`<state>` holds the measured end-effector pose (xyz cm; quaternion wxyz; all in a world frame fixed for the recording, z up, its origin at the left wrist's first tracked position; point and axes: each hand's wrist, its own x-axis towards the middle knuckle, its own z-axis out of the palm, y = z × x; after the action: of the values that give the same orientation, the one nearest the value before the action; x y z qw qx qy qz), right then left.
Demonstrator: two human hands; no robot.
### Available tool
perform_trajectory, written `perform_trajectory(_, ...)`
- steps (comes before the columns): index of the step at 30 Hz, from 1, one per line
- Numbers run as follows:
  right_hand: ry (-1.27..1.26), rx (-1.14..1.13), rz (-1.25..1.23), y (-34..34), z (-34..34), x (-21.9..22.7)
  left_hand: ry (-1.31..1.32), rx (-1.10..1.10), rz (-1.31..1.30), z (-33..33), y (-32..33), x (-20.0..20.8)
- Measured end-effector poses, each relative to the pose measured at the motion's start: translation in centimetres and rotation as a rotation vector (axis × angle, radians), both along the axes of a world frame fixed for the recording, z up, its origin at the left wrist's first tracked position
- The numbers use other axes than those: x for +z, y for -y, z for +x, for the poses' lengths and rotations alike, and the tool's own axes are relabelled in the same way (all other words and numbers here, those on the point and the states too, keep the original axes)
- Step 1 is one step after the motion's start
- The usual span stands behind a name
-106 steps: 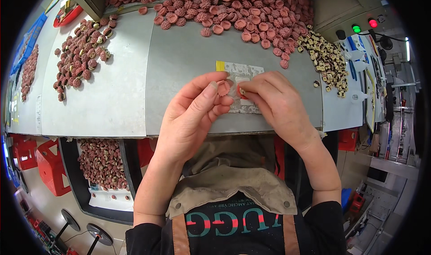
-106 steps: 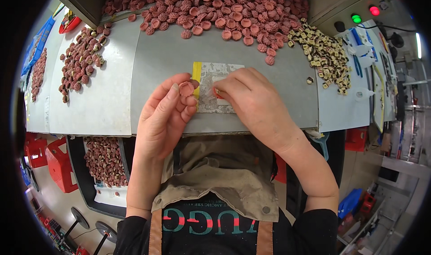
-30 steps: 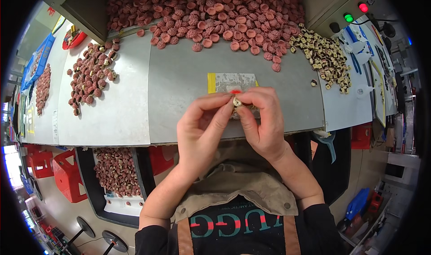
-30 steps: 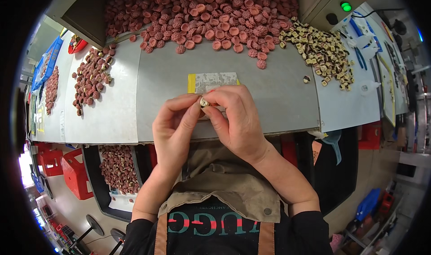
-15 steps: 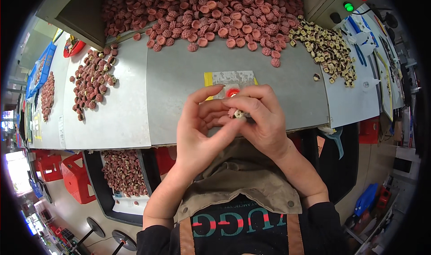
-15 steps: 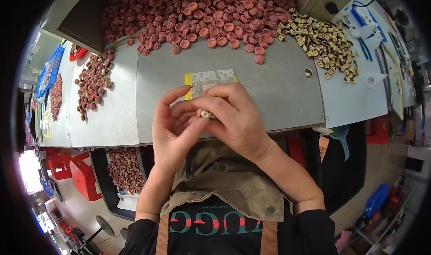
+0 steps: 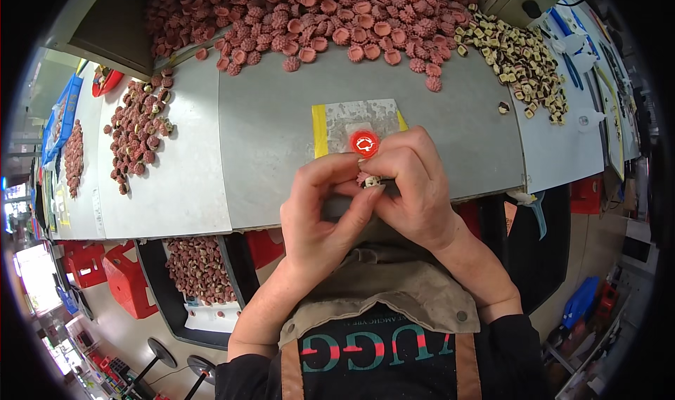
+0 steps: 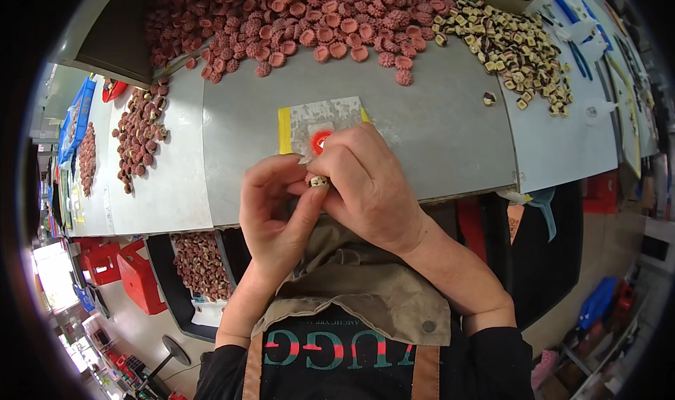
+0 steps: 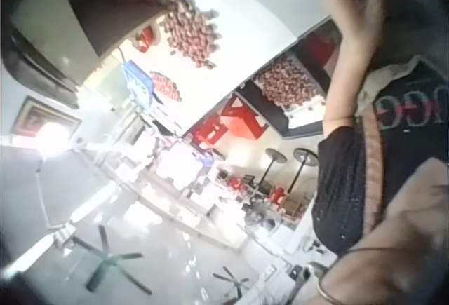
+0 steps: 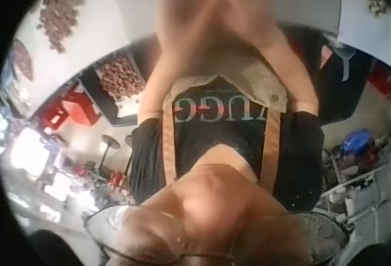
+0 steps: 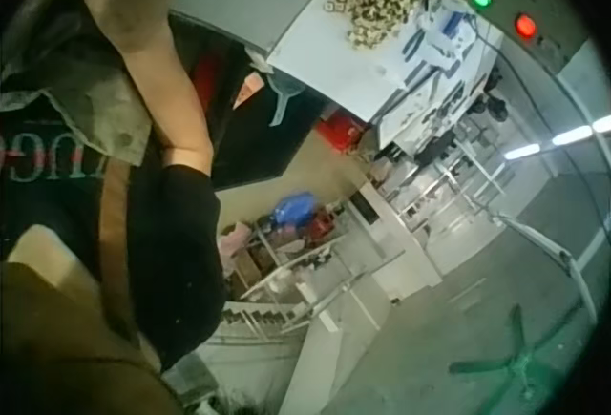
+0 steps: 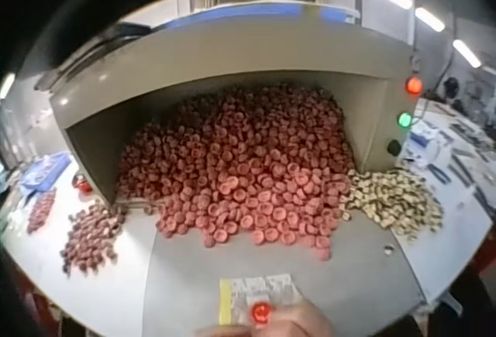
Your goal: The person assembles small figurine pieces by applying glue and attaching parts by hand, pauses to clean their eyeglasses with a tissue, and returns to assembling the figurine pieces.
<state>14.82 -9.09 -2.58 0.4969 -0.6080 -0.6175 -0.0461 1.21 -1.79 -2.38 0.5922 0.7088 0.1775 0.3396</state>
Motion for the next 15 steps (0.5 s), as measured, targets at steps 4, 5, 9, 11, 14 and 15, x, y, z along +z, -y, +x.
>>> perform_trajectory(4,-0.003,-0.032,0.007,-0.4,-0.1,0.1,-0.050,-0.008,-0.101,0.4,-0.2,1.0)
perform_trajectory(5,-0.009,-0.049,0.002,-0.5,-0.2,0.1,-0.050,-0.008,-0.095,0.4,-0.2,1.1)
perform_trajectory(9,-0.036,-0.057,0.031,-0.3,-0.5,0.9,0.140,-0.033,-0.446,0.1,-0.6,1.6)
perform_trajectory(11,-0.087,-0.021,0.038,0.0,-0.4,0.3,0.058,-0.070,-0.469,-0.3,-1.0,1.8)
perform_trajectory(14,-0.061,0.000,-0.008,0.2,-0.1,1.0,0.064,-0.124,-0.569,-0.2,-1.5,2.8)
perform_trajectory(15,-0.065,0.002,-0.004,0.2,-0.1,1.1,0.061,-0.120,-0.566,-0.1,-1.7,2.8)
